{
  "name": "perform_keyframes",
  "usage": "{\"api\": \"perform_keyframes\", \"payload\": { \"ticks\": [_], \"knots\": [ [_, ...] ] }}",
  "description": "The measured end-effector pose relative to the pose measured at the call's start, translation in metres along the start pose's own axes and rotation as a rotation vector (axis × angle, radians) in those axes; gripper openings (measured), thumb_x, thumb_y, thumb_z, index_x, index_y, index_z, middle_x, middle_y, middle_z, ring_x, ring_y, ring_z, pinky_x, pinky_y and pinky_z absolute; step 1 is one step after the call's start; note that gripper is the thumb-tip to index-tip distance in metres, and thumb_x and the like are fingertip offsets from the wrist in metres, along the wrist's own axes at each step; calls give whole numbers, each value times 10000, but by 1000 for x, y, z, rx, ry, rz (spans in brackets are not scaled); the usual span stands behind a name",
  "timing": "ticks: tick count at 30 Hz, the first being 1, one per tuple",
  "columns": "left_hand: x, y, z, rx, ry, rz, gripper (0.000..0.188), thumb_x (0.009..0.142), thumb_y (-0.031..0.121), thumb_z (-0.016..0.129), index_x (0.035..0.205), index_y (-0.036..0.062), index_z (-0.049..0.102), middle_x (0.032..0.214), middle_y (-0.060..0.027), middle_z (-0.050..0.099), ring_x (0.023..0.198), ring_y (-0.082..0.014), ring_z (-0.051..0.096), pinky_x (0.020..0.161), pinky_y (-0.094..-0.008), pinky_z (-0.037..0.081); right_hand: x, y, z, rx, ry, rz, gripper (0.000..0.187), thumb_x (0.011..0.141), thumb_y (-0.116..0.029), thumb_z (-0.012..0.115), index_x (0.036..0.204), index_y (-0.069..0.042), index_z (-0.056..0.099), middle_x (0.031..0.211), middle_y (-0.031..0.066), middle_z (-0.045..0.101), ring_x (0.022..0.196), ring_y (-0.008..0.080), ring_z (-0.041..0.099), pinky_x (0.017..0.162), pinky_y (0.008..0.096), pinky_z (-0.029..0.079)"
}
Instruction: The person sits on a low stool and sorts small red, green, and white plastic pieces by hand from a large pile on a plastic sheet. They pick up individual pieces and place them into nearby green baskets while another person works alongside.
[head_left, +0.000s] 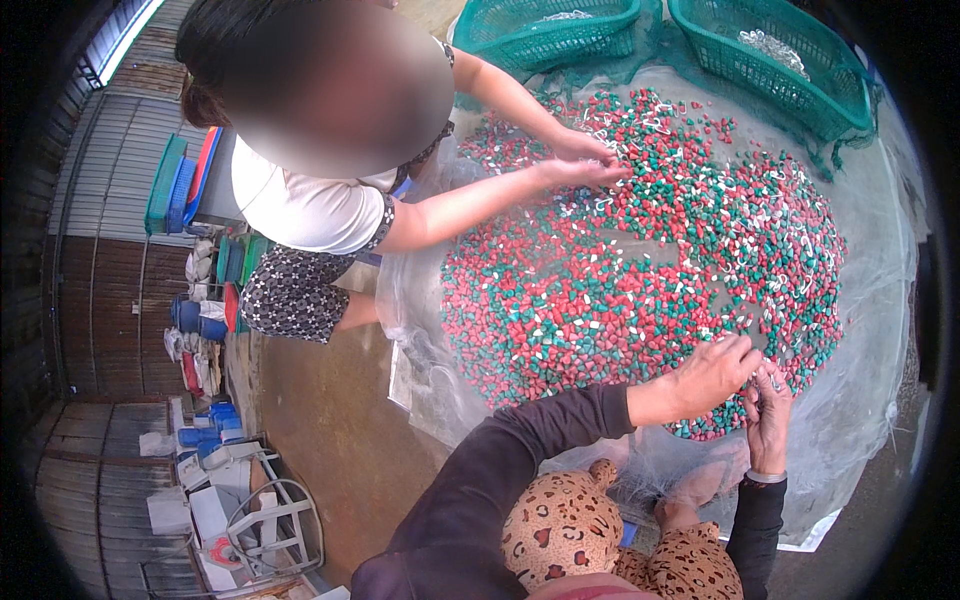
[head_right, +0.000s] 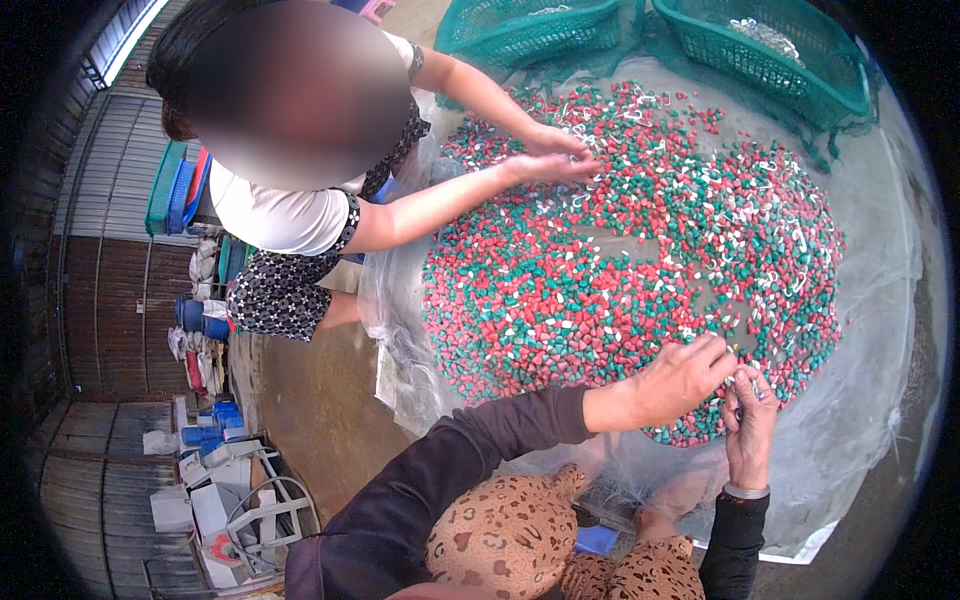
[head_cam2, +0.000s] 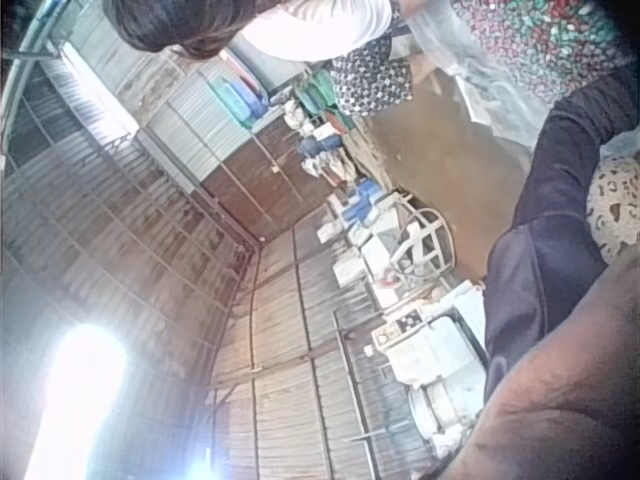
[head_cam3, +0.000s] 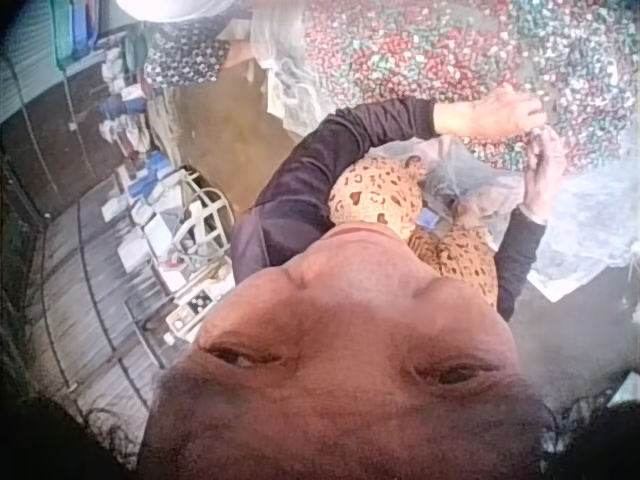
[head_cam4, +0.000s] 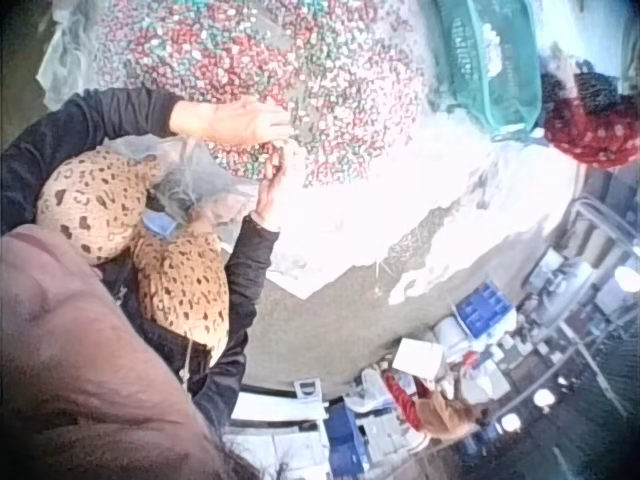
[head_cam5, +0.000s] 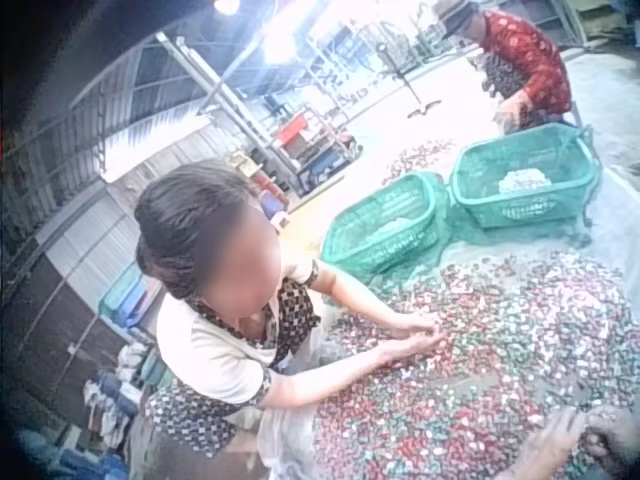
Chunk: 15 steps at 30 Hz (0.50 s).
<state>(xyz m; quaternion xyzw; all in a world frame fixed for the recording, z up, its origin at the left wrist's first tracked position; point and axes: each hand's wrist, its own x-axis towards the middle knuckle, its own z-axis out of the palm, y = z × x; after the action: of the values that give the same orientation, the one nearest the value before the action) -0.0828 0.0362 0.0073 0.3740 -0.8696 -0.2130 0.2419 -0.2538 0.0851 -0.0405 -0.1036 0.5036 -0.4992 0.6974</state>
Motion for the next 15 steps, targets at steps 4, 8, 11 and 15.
{"api": "perform_keyframes", "payload": {
  "ticks": [4, 8, 11, 15],
  "knots": [
    [-10, 18, 7, 62, -49, 151, 215, 749, 43, 603, 945, 9, 522, 874, -112, 517, 874, -258, 602, 592, -353, 523, 2, 6, -5, -15, 61, -33, 112, 916, -157, 647, 956, -54, 633, 584, -47, 499, 420, 11, 357, 357, 168, 198],
    [-8, 13, 6, -26, -68, -12, 186, 778, 68, 620, 934, 14, 535, 882, -108, 527, 853, -267, 602, 584, -366, 514, -1, 6, -3, -7, 66, -31, 127, 911, -147, 651, 982, -43, 649, 593, -36, 532, 429, 11, 383, 356, 166, 201],
    [0, -7, -3, -132, -10, -88, 142, 799, 97, 637, 897, 34, 557, 861, -93, 527, 831, -274, 601, 591, -384, 500, -4, 2, 3, -40, 48, -8, 157, 910, -122, 644, 1035, -27, 644, 638, -15, 571, 447, 22, 421, 353, 164, 225],
    [4, -22, -14, -162, 81, -142, 115, 796, 115, 654, 849, 58, 570, 820, -75, 518, 824, -281, 598, 614, -408, 485, -7, -2, 13, -59, 3, 27, 185, 911, -89, 628, 1079, -12, 630, 701, 11, 604, 474, 38, 462, 353, 163, 264]
  ]
}}
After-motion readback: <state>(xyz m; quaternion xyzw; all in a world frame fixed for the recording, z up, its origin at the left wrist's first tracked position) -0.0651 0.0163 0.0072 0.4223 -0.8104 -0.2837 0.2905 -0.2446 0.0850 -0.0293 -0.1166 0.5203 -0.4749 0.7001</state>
